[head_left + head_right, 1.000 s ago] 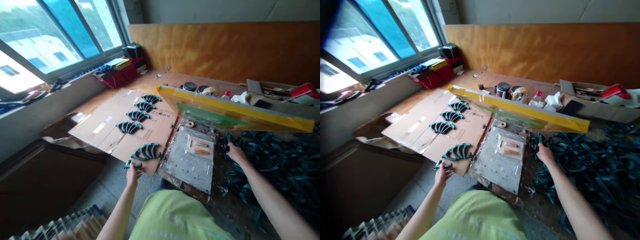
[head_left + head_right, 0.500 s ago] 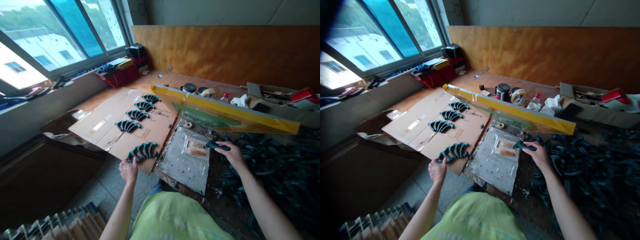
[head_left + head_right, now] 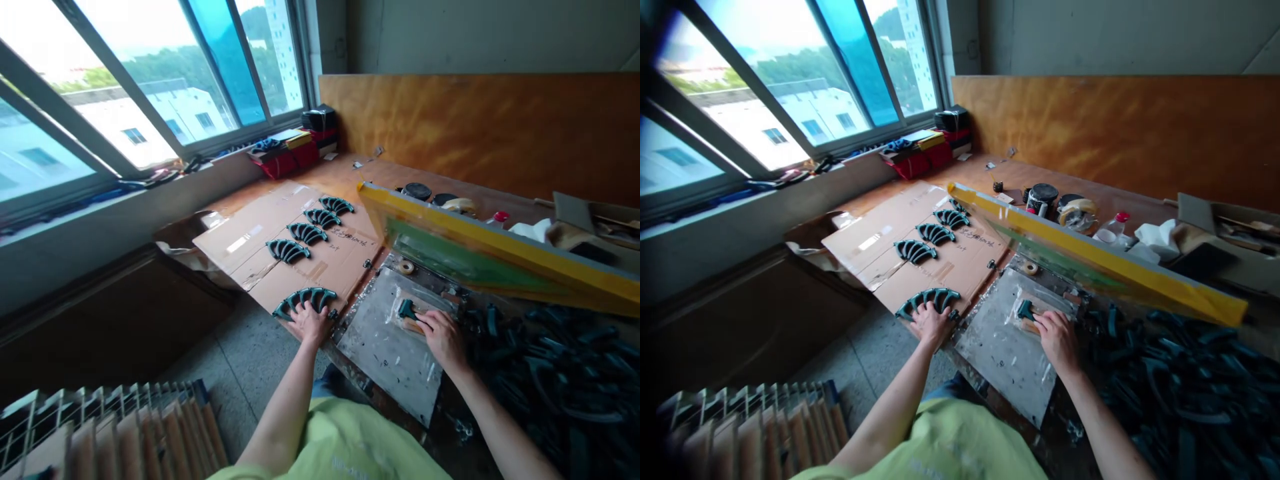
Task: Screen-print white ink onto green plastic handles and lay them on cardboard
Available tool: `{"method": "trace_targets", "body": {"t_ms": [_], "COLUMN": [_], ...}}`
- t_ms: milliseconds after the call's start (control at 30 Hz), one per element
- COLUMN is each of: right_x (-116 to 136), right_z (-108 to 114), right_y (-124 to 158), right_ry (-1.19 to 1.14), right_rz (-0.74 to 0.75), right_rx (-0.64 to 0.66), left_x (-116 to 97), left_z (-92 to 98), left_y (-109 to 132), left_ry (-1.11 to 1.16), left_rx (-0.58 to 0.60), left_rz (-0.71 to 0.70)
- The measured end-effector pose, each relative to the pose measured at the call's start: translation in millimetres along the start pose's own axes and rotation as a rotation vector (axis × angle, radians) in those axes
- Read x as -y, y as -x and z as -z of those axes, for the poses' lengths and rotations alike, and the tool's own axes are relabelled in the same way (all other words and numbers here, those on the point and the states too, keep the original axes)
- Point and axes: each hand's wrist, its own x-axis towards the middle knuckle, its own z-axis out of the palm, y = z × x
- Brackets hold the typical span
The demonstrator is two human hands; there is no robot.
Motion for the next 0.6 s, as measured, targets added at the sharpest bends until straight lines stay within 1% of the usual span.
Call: {"method": "trace_targets", "body": {"t_ms": [100, 167, 200, 267, 333, 400, 433, 500, 567, 600], "right_x": [1.7, 1.1, 0.8, 0.9, 3.5, 8.8, 12.1, 18.8, 24.9, 27.7], "right_z": [-1.9, -3.3, -4.0, -5.2, -5.3, -4.1, -3.1, -0.7, 1.3, 1.7], "right_y": [0.9, 1.7, 2.0, 2.1, 2.1, 2.1, 1.8, 0.6, -2.5, -4.8], "right_ry": [0.023, 0.022, 0.024, 0.031, 0.043, 0.061, 0.075, 0.105, 0.127, 0.137], "right_rz": [-0.032, -0.044, -0.053, -0.070, -0.086, -0.103, -0.114, -0.144, -0.178, -0.196], "right_rx": [0.028, 0.046, 0.047, 0.038, 0.032, 0.033, 0.037, 0.051, 0.075, 0.083], "left_x": [17.7, 35.7, 45.6, 65.6, 84.3, 101.0, 108.6, 122.3, 134.5, 139.6], "left_z": [7.1, 19.3, 27.6, 46.4, 64.2, 75.4, 77.4, 74.6, 66.0, 61.3], "left_y": [-14.4, -33.6, -47.0, -80.8, -121.8, -165.5, -186.9, -225.5, -254.4, -264.1], "left_ry": [-0.013, -0.024, -0.032, -0.052, -0.076, -0.108, -0.141, -0.191, -0.209, -0.211], "left_rx": [0.025, 0.039, 0.045, 0.052, 0.055, 0.061, 0.071, 0.105, 0.162, 0.178], "left_rz": [-0.155, -0.275, -0.323, -0.391, -0.429, -0.455, -0.471, -0.475, -0.465, -0.474]}}
